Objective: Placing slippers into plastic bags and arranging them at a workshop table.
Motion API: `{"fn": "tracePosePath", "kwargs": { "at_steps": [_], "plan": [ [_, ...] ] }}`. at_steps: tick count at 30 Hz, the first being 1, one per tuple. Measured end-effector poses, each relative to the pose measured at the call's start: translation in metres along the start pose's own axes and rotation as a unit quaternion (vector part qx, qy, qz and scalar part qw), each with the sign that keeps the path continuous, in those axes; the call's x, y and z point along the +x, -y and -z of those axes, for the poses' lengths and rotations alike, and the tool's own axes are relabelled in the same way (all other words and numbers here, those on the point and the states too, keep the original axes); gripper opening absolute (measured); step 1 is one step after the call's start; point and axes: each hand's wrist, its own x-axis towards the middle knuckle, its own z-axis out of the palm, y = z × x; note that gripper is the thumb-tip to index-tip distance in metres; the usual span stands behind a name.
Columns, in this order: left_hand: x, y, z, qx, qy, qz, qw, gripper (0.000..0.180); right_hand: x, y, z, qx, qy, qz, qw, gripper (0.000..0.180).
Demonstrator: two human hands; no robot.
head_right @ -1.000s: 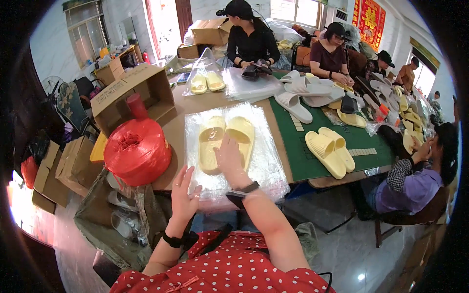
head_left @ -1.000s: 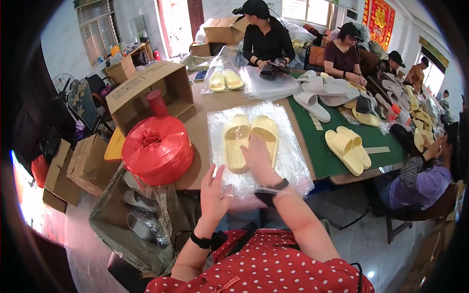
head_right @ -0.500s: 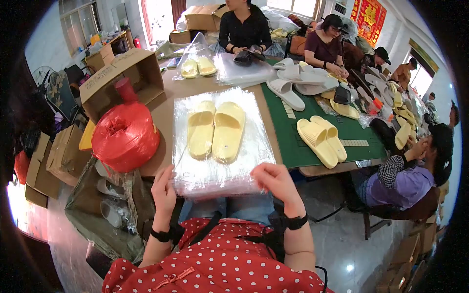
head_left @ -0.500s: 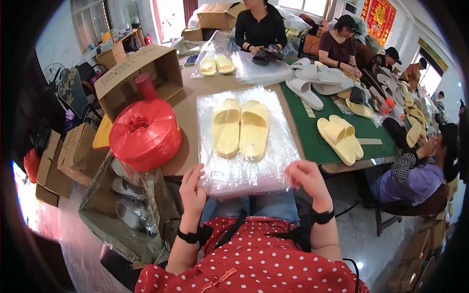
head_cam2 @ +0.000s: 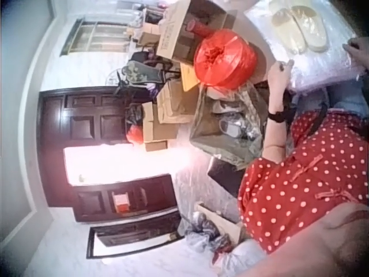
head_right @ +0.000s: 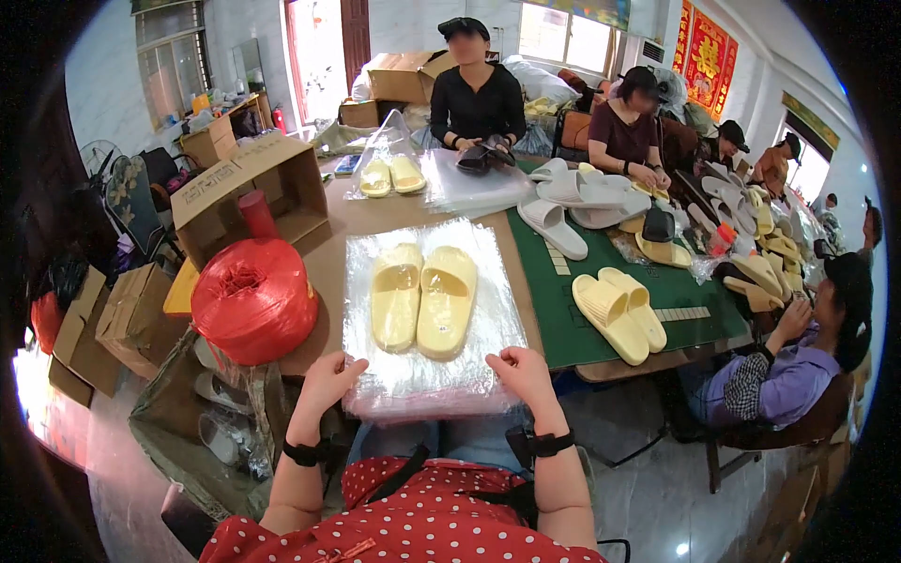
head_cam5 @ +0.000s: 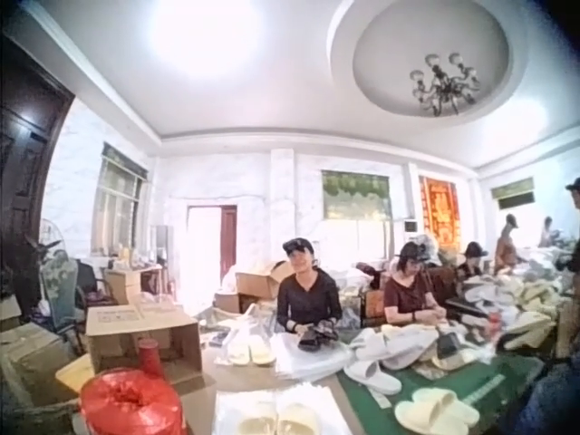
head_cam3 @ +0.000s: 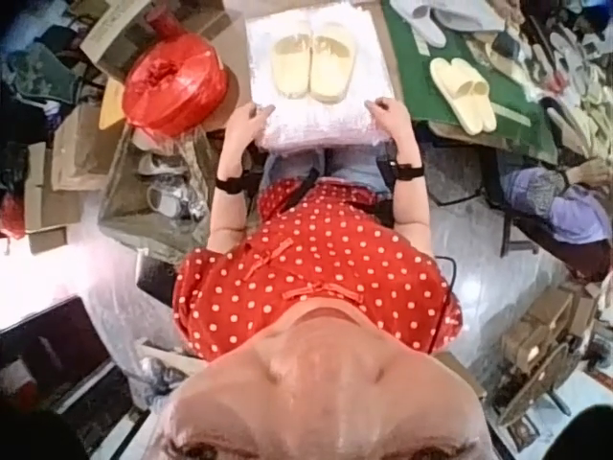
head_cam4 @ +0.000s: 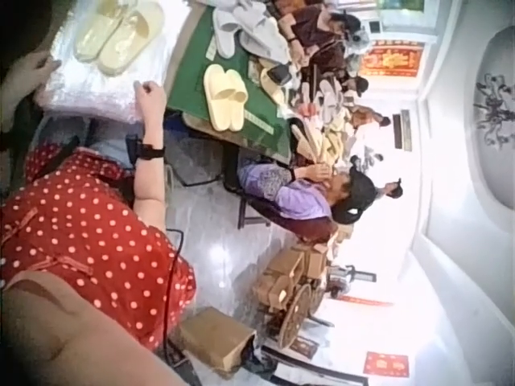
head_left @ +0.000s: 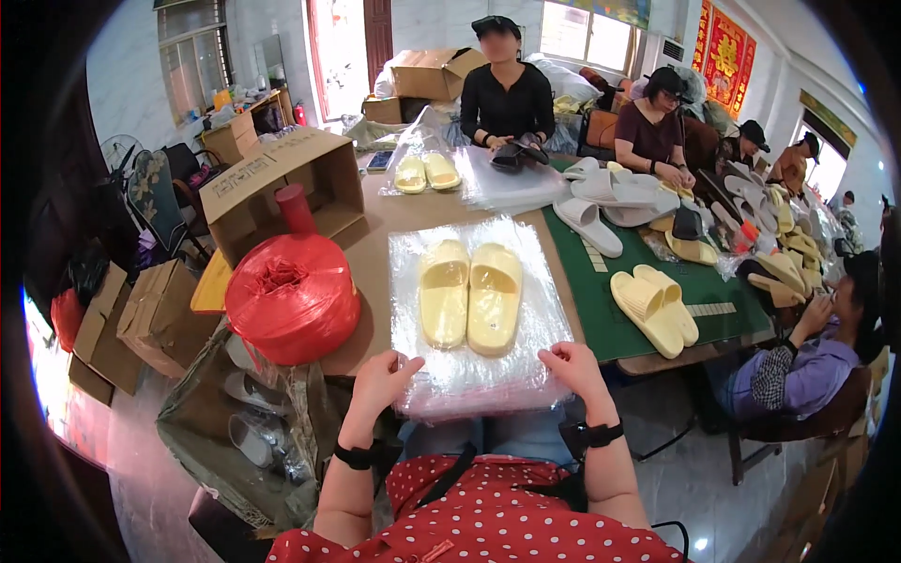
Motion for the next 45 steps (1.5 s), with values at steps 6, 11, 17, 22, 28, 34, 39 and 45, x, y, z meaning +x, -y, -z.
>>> {"fn": "tracePosePath", "kwargs": {
  "at_steps": [6, 11, 17, 22, 28, 34, 39, 45],
  "plan": [
    [0.006, 0.04, -0.002, -0.266, 0.015, -0.033, 0.963, 0.027, 0.003, -0.015, 0.012, 0.103, -0.002, -0.004, 0.995, 0.026],
    [-0.006, 0.02, 0.011, -0.26, 0.028, -0.003, 0.965, 0.025, -0.002, -0.016, 0.02, 0.132, 0.026, -0.037, 0.99, 0.026],
    [0.001, 0.011, 0.018, -0.233, 0.1, -0.004, 0.967, 0.025, 0.004, -0.015, 0.026, 0.172, 0.047, 0.016, 0.984, 0.02],
    [0.007, 0.006, 0.023, -0.311, 0.098, 0.015, 0.945, 0.02, 0.007, -0.003, 0.043, 0.199, 0.039, -0.026, 0.979, 0.019],
    [0.021, -0.014, 0.021, -0.386, -0.003, -0.075, 0.92, 0.018, 0.028, 0.019, 0.043, 0.312, -0.063, 0.083, 0.944, 0.014],
    [0.029, -0.003, 0.0, -0.333, -0.138, -0.224, 0.906, 0.015, 0.038, 0.016, 0.034, 0.306, -0.108, 0.213, 0.921, 0.009],
    [0.009, 0.035, -0.026, -0.128, -0.089, -0.266, 0.951, 0.013, 0.024, -0.041, 0.013, 0.154, -0.086, 0.179, 0.968, 0.005],
    [-0.008, 0.014, -0.009, 0.029, -0.12, -0.234, 0.964, 0.025, 0.003, -0.02, 0.004, -0.09, -0.24, 0.235, 0.937, 0.026]
  ]
}}
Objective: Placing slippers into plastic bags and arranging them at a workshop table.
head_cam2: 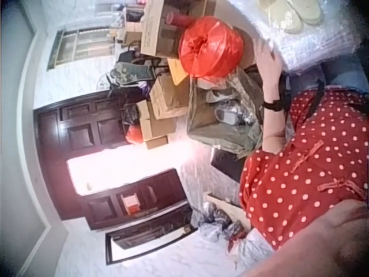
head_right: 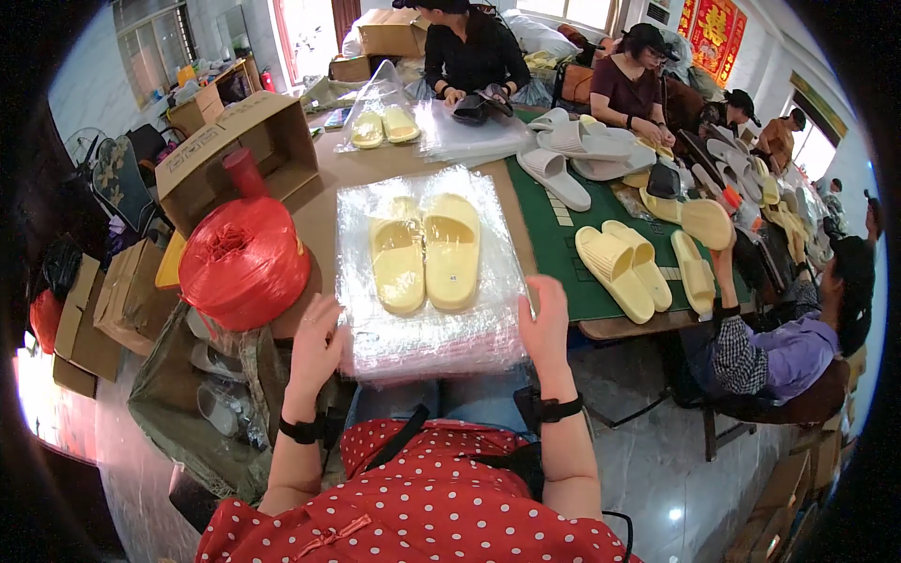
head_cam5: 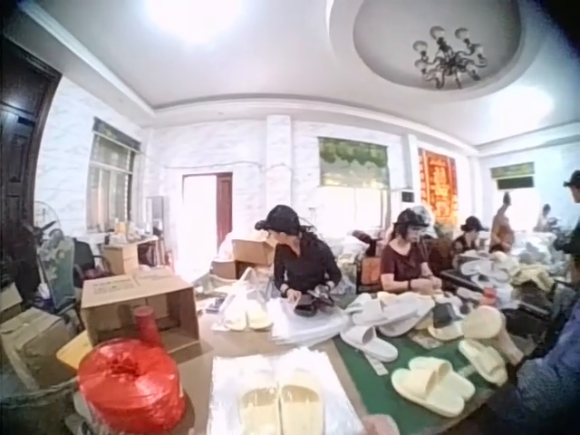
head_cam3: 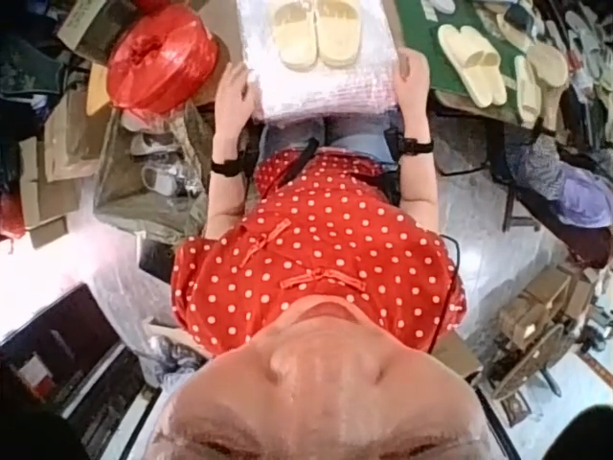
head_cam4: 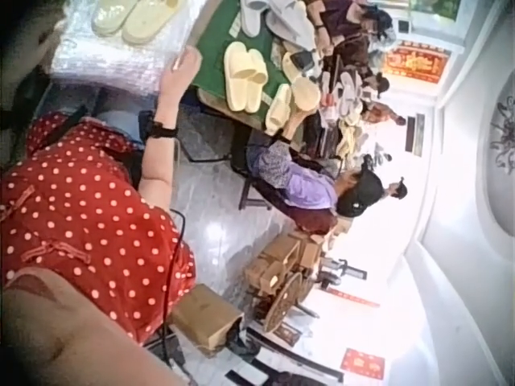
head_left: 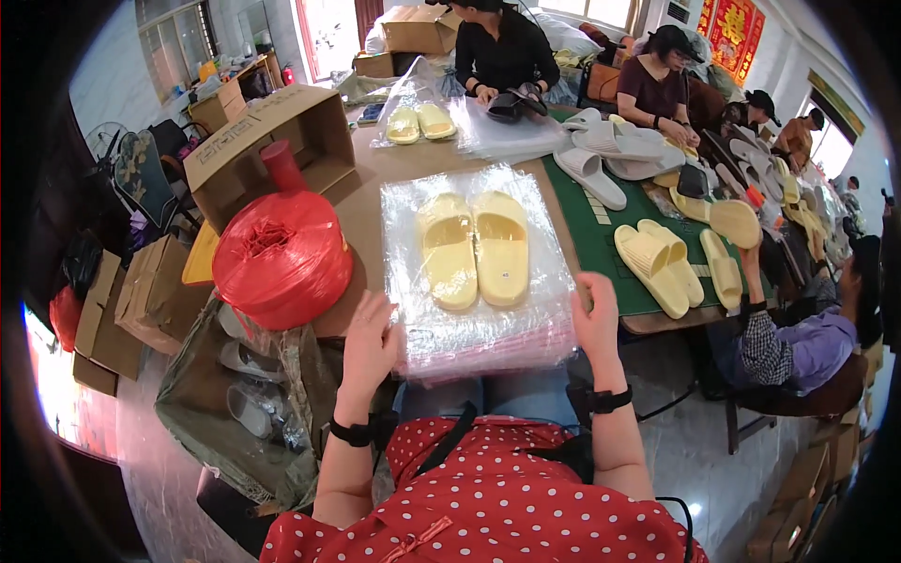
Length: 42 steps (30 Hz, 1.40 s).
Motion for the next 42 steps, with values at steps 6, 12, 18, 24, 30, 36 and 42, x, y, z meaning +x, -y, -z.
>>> {"fn": "tracePosePath", "kwargs": {
  "at_steps": [6, 12, 18, 24, 30, 36, 42],
  "plan": [
    [0.041, -0.038, -0.019, 0.043, -0.054, -0.119, 0.991, 0.044, 0.022, 0.084, -0.028, 0.011, 0.025, 0.147, 0.989, 0.034],
    [0.039, -0.027, -0.075, 0.118, 0.052, -0.093, 0.987, 0.054, 0.013, 0.067, -0.087, -0.089, 0.143, 0.169, 0.971, 0.045],
    [0.028, -0.011, -0.086, 0.098, 0.047, -0.06, 0.992, 0.063, -0.009, 0.032, -0.087, -0.102, 0.131, 0.055, 0.985, 0.07],
    [0.027, -0.003, -0.094, 0.051, 0.036, -0.014, 0.998, 0.083, -0.013, 0.026, -0.089, -0.083, 0.152, 0.04, 0.984, 0.073],
    [0.028, -0.01, -0.092, 0.049, -0.002, 0.014, 0.999, 0.094, -0.014, 0.023, -0.088, -0.078, 0.152, 0.042, 0.984, 0.074],
    [0.031, 0.001, -0.104, 0.076, 0.008, 0.061, 0.995, 0.102, -0.015, 0.024, -0.088, -0.063, 0.144, 0.044, 0.986, 0.063],
    [0.04, -0.006, -0.097, 0.06, 0.021, 0.077, 0.995, 0.093, -0.015, 0.016, -0.093, -0.055, 0.125, 0.053, 0.989, 0.052]
  ]
}}
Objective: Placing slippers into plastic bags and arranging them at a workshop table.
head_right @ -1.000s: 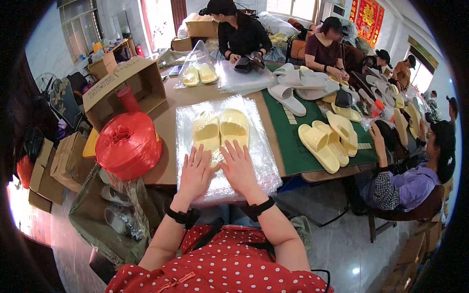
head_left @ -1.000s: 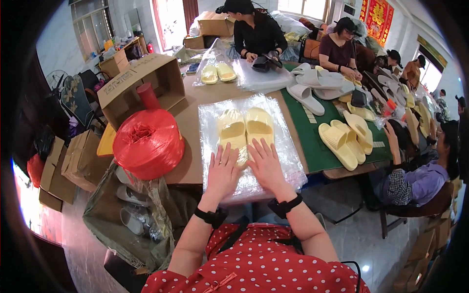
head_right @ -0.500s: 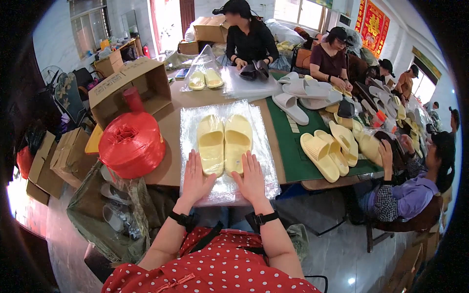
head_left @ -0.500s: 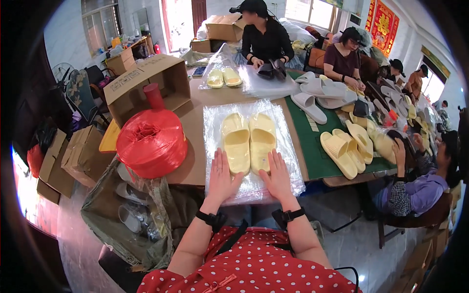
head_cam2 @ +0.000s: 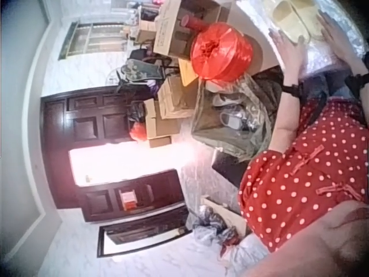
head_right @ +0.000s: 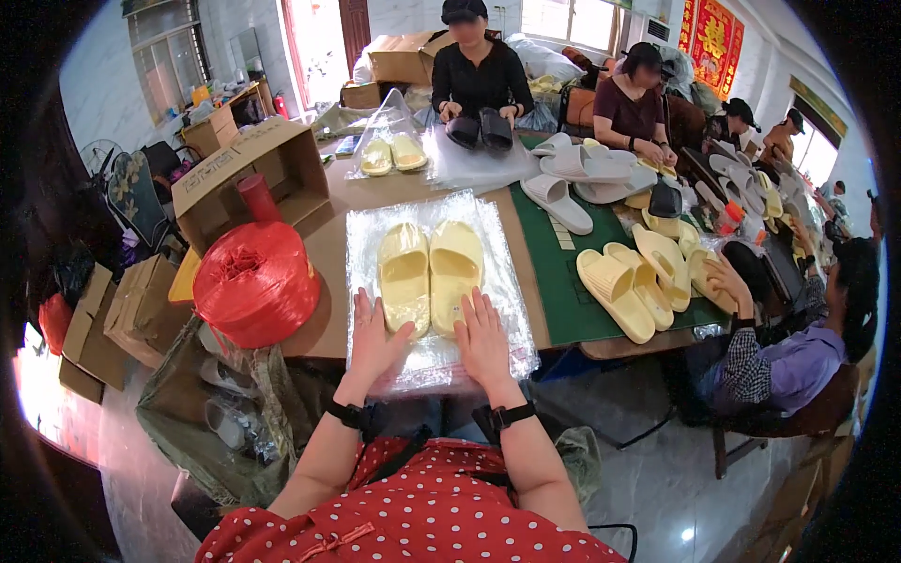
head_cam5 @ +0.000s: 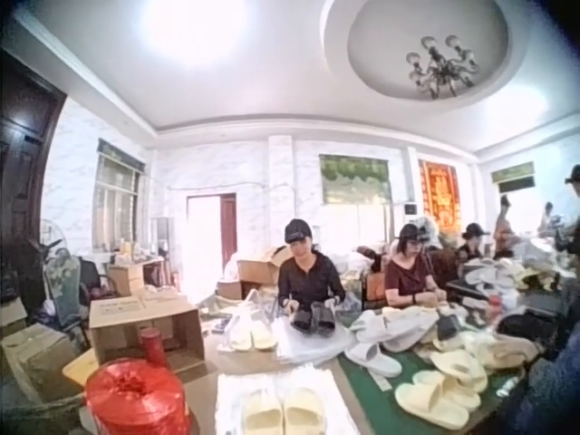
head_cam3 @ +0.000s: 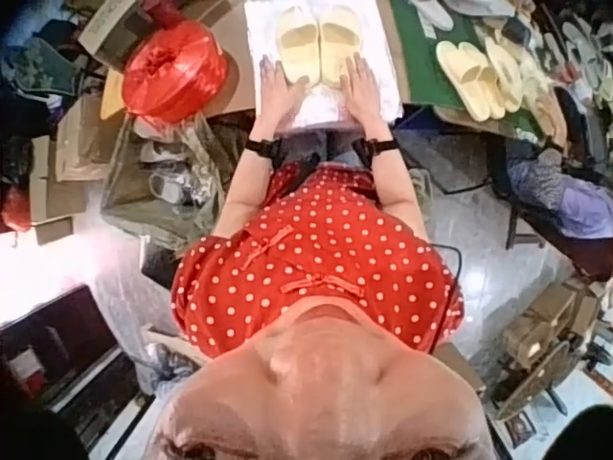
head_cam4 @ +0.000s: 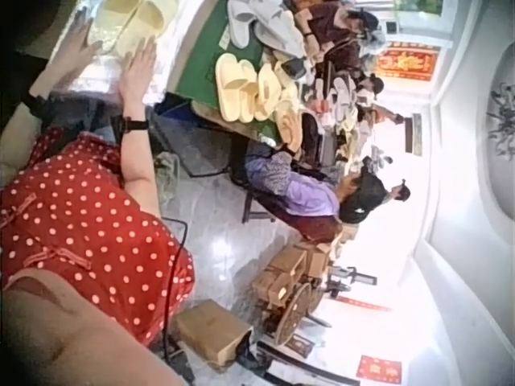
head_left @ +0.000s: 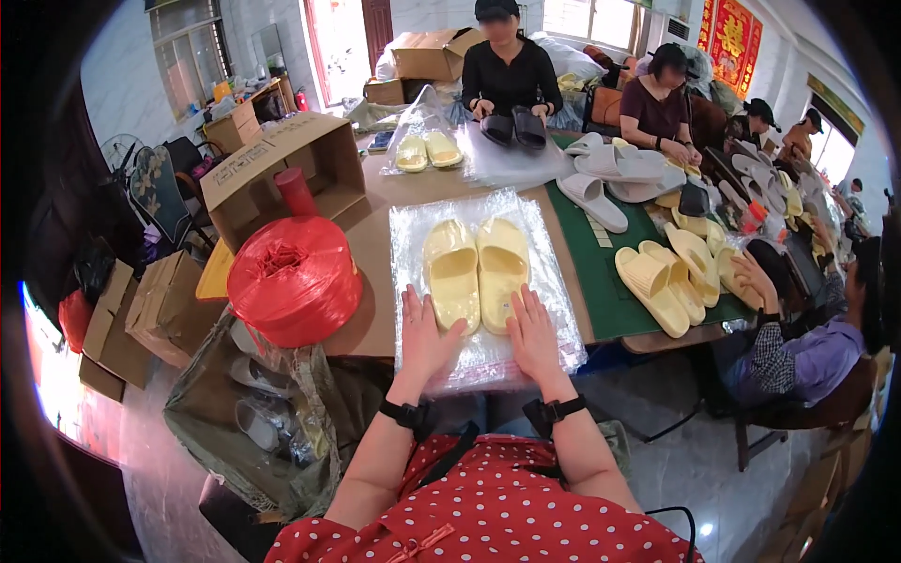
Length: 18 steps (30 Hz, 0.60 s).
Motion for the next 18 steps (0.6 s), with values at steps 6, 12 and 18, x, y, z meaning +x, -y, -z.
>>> {"fn": "tracePosePath", "kwargs": {
  "at_steps": [6, 12, 18],
  "plan": [
    [0.011, -0.005, 0.021, -0.054, 0.042, 0.021, 0.997, 0.087, 0.0, 0.001, -0.001, 0.024, 0.025, -0.024, 0.999, 0.051],
    [0.026, -0.025, 0.039, -0.094, 0.051, 0.007, 0.994, 0.087, -0.001, 0.002, 0.002, 0.056, 0.014, -0.031, 0.998, 0.048],
    [0.025, -0.041, 0.027, -0.25, -0.006, 0.041, 0.967, 0.084, 0.003, -0.001, 0.004, 0.067, 0.009, -0.035, 0.997, 0.049]
  ]
}}
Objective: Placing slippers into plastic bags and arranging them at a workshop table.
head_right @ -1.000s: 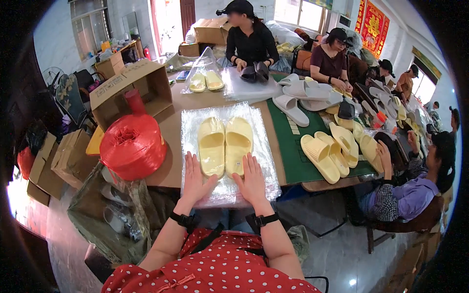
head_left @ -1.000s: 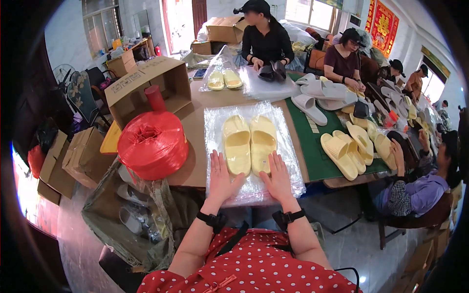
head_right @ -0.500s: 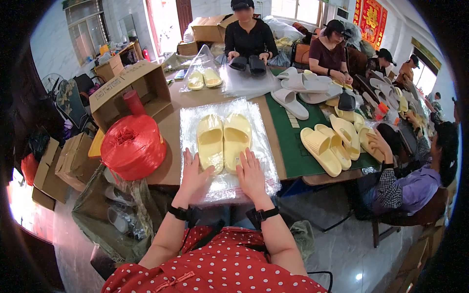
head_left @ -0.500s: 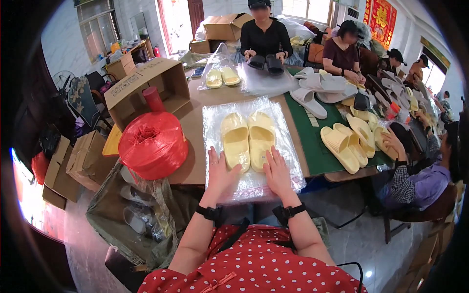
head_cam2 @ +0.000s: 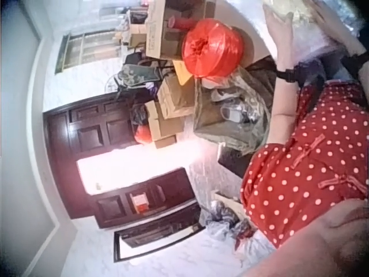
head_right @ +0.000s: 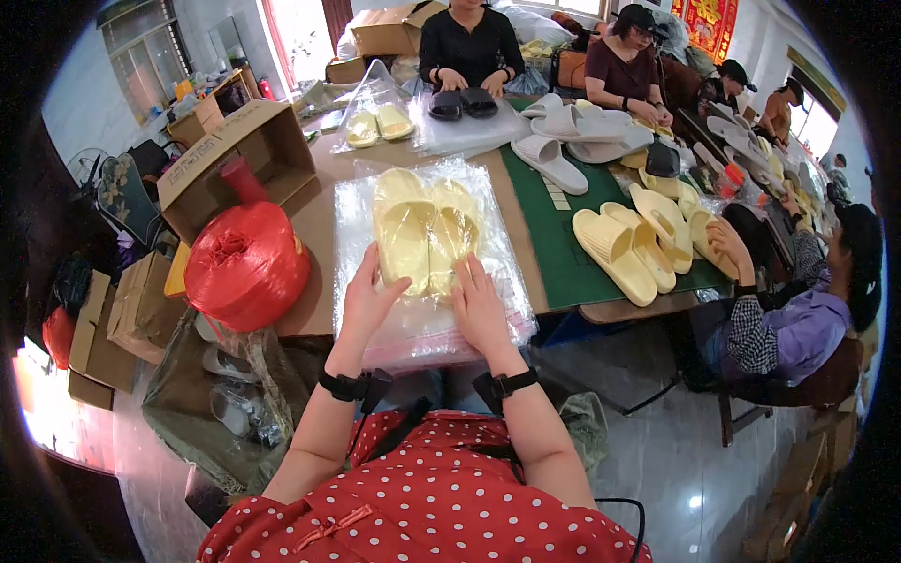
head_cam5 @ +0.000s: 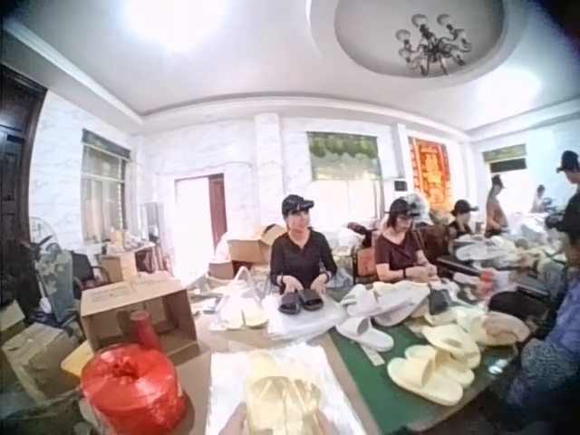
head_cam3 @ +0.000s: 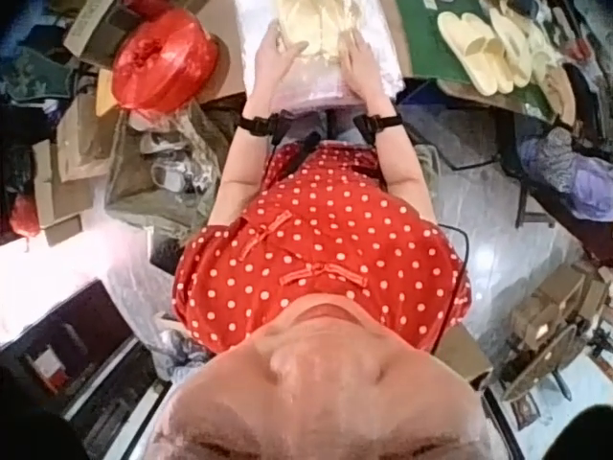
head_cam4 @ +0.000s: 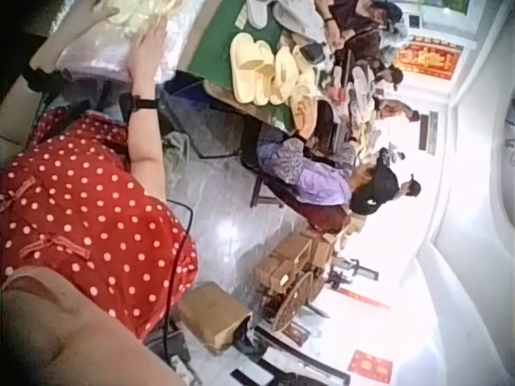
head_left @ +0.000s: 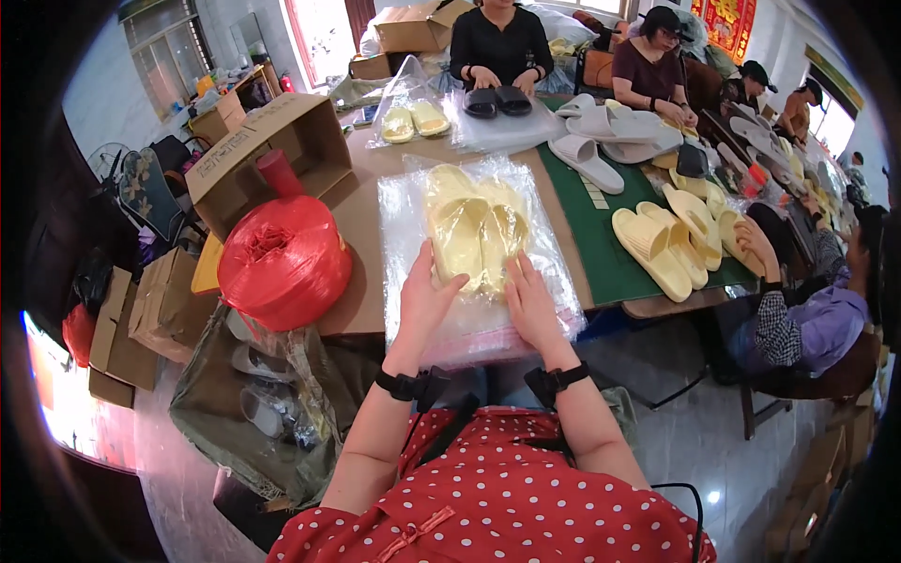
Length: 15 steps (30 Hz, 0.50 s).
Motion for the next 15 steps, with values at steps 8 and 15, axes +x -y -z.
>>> {"fn": "tracePosePath", "kwargs": {
  "at_steps": [8, 15],
  "plan": [
    [-0.013, 0.015, 0.004, -0.32, 0.069, 0.097, 0.94, 0.077, -0.004, 0.01, 0.009, 0.002, -0.033, 0.02, 0.999, 0.058],
    [-0.027, 0.013, 0.015, -0.533, 0.037, 0.135, 0.834, 0.077, -0.006, 0.055, 0.037, -0.076, -0.173, 0.032, 0.981, 0.092]
  ]
}}
